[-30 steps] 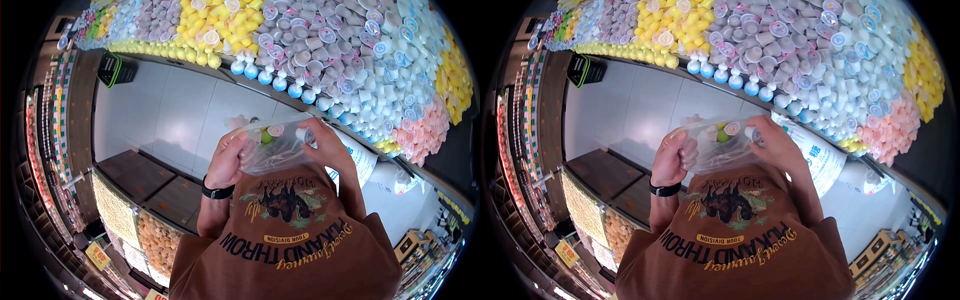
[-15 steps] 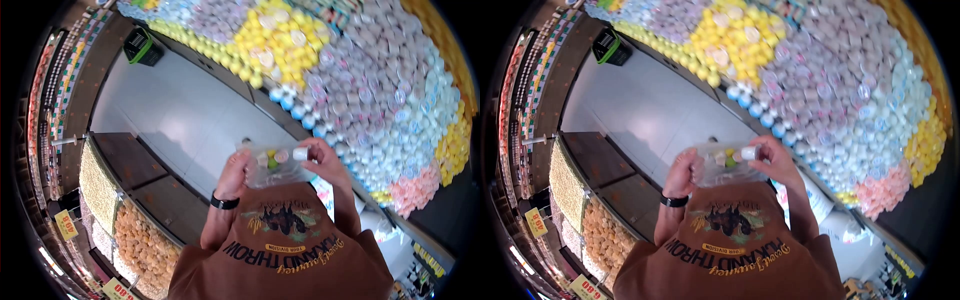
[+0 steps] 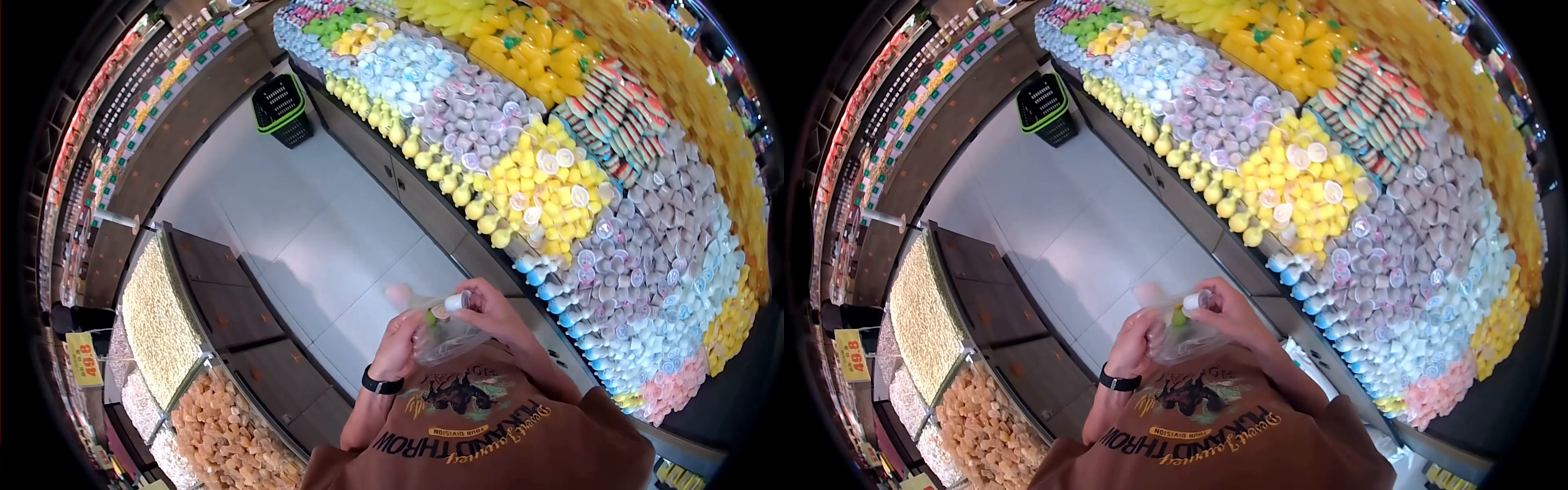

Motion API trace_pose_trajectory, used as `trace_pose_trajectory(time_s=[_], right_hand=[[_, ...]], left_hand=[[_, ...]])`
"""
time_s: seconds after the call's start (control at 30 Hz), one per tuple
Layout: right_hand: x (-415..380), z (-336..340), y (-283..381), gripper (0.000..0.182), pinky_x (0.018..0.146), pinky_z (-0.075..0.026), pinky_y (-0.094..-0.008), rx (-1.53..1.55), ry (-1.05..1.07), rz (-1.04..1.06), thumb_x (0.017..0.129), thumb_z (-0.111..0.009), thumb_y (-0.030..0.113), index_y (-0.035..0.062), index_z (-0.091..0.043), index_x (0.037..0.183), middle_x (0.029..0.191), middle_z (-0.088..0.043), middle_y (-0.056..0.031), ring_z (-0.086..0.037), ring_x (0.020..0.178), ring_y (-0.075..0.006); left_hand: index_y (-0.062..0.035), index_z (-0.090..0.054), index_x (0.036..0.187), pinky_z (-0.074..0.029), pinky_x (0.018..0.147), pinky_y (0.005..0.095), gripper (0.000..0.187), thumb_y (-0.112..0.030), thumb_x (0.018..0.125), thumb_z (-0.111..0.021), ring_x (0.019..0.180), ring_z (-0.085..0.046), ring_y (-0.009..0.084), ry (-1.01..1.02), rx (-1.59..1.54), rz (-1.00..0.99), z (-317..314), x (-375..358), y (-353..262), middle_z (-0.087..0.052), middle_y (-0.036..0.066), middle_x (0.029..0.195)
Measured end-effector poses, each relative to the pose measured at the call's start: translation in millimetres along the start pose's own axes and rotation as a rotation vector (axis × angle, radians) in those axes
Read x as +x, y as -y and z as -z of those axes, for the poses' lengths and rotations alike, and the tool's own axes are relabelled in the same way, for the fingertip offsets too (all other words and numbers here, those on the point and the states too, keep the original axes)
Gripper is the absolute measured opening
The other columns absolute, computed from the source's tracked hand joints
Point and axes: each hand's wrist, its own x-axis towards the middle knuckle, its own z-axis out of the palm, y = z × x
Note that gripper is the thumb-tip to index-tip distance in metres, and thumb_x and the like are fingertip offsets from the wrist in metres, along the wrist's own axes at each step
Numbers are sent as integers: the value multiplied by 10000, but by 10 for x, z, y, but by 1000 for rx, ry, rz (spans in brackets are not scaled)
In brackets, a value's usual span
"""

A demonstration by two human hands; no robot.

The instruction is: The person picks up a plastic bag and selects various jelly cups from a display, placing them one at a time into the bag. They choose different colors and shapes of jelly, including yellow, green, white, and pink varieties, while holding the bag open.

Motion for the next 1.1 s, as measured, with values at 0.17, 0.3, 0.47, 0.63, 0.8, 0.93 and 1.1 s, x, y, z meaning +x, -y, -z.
trace_pose_trajectory(time_s=[0.17, 0.3, 0.47, 0.63, 0.8, 0.93, 1.1], right_hand=[[561, -178, 100, 425, 719, -484, -225, -128, 48, -56, 854, -669, 1, 13, -459, 1224, 1000, -614, -56, -603, 853, -80], [1090, -203, 34, 461, 704, -478, -235, -255, 69, -32, 836, -719, 116, -1, -495, 1222, 953, -609, -53, -584, 815, -89], [1875, -246, 76, 480, 673, -479, -248, -259, 154, -51, 822, -730, 162, 15, -517, 1226, 955, -603, -56, -576, 760, -93], [2812, -201, 240, 490, 661, -496, -278, -400, 164, 63, 798, -747, 194, 31, -530, 1206, 966, -618, -94, -606, 732, -135], [3633, -105, 569, 476, 680, -511, -299, -416, 185, 107, 801, -746, 218, 23, -535, 1180, 978, -627, -110, -627, 737, -160], [4083, -144, 752, 413, 676, -479, -241, -402, 214, 85, 883, -683, 143, -11, -479, 1208, 1044, -595, -90, -596, 811, -100], [4532, -380, 670, 479, 763, -502, -298, -407, 209, -3, 841, -722, 222, 30, -512, 1226, 1054, -635, -124, -619, 905, -171]], left_hand=[[-129, -429, 810, -220, 414, 220, 237, -259, 1003, -474, 480, -297, 59, -88, -152, -132, 383, 47, -246, -326, -53, 611], [-123, -406, 757, -226, 408, 224, 282, -232, 1014, -443, 462, -297, 59, -197, -250, -202, 544, 128, -517, -332, -53, 590], [-132, -390, 785, -211, 405, 235, 267, -257, 1015, -445, 461, -270, 69, -317, -312, -280, 812, 370, -884, -308, -39, 578], [-133, -360, 741, -206, 406, 239, 318, -277, 1008, -458, 467, -248, 80, -437, -331, -355, 937, 701, -1299, -289, -33, 576], [-148, -323, 682, -184, 405, 244, 372, -281, 993, -477, 470, -220, 80, -494, -397, -450, 1042, 981, -1765, -260, -40, 570], [-148, -341, 693, -184, 407, 239, 358, -282, 990, -489, 472, -221, 75, -489, -413, -487, 1139, 1199, -2199, -269, -38, 574], [-145, -340, 697, -188, 413, 229, 366, -291, 990, -504, 486, -231, 64, -425, -402, -474, 1405, 1544, -2825, -274, -46, 584]])
